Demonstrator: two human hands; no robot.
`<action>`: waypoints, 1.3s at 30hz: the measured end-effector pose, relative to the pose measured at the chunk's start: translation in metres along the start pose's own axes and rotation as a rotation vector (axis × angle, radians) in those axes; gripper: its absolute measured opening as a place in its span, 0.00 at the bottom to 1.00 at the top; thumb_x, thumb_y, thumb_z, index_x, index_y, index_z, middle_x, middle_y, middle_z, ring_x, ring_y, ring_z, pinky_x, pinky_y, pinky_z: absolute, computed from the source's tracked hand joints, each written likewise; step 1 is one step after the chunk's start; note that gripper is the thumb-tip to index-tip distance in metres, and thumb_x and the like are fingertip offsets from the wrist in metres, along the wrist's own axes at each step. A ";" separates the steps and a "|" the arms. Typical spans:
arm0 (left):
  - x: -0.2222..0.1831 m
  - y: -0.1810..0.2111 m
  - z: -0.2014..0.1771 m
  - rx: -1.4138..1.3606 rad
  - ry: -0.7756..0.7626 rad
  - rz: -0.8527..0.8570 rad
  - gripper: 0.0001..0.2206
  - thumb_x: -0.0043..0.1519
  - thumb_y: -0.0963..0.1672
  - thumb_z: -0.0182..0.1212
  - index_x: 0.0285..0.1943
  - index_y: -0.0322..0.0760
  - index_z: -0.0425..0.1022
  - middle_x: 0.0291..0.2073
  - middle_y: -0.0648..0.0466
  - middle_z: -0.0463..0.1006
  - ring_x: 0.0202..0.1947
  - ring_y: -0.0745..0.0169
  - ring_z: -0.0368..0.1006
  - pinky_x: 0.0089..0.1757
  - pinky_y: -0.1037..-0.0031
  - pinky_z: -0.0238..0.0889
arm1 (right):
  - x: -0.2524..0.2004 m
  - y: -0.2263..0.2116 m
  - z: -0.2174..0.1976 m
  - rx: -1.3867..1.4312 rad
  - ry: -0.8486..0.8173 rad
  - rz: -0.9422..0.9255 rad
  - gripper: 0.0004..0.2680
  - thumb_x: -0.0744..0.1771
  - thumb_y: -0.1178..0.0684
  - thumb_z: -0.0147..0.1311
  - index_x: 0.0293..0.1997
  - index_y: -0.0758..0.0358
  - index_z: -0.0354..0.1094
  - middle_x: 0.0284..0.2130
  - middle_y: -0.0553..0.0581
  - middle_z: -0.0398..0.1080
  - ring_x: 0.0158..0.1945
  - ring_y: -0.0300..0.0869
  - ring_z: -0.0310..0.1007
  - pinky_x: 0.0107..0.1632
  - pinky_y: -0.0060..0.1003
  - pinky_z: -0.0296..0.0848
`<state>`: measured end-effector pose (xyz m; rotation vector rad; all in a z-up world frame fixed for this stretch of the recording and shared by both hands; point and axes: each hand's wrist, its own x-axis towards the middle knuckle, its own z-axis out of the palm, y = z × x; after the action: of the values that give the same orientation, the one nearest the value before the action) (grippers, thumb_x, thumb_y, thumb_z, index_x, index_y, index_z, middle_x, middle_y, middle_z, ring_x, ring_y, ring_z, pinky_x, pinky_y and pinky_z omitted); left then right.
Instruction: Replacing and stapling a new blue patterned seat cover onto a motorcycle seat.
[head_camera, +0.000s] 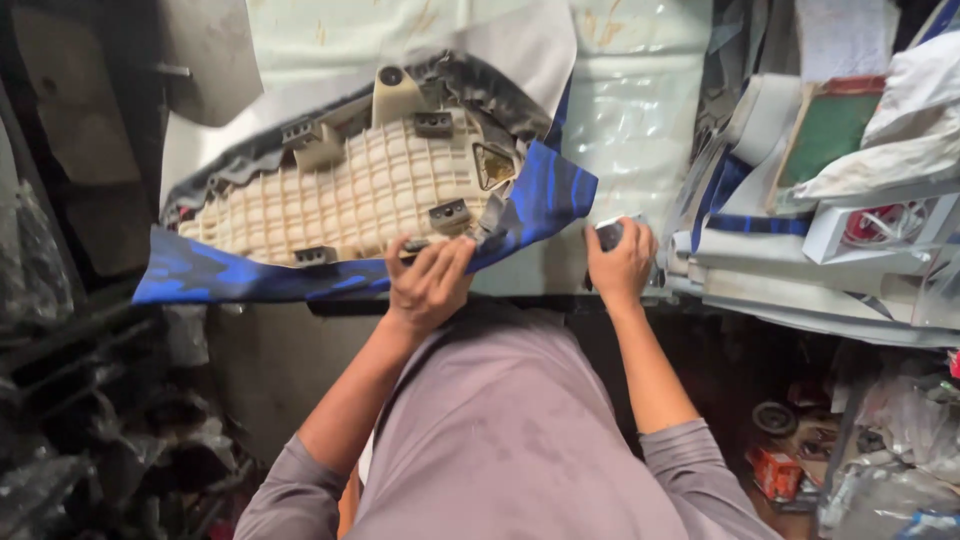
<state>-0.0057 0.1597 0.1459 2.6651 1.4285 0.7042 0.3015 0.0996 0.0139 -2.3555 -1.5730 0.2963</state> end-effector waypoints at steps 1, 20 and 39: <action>-0.021 0.006 0.007 -0.005 -0.010 -0.010 0.15 0.59 0.44 0.71 0.54 0.39 0.79 0.46 0.59 0.83 0.46 0.68 0.77 0.64 0.55 0.47 | -0.014 0.008 0.005 -0.006 -0.014 0.000 0.21 0.64 0.42 0.70 0.55 0.63 0.68 0.50 0.64 0.69 0.57 0.61 0.68 0.60 0.53 0.68; -0.118 0.053 0.043 0.083 0.027 0.002 0.11 0.67 0.42 0.57 0.56 0.38 0.81 0.53 0.53 0.83 0.52 0.66 0.78 0.53 0.63 0.60 | -0.059 -0.025 -0.086 0.957 -1.269 0.124 0.12 0.62 0.64 0.57 0.50 0.68 0.70 0.40 0.53 0.76 0.45 0.38 0.76 0.53 0.36 0.75; -0.121 0.046 0.054 0.025 0.094 -0.039 0.12 0.65 0.42 0.58 0.56 0.40 0.82 0.52 0.55 0.84 0.48 0.69 0.79 0.54 0.66 0.60 | -0.062 -0.095 -0.108 0.338 -1.106 -0.016 0.11 0.62 0.57 0.66 0.45 0.65 0.71 0.30 0.52 0.72 0.35 0.39 0.71 0.42 0.36 0.73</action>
<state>-0.0047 0.0462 0.0639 2.6482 1.5163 0.8243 0.2310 0.0631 0.1486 -1.9368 -1.6792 1.9245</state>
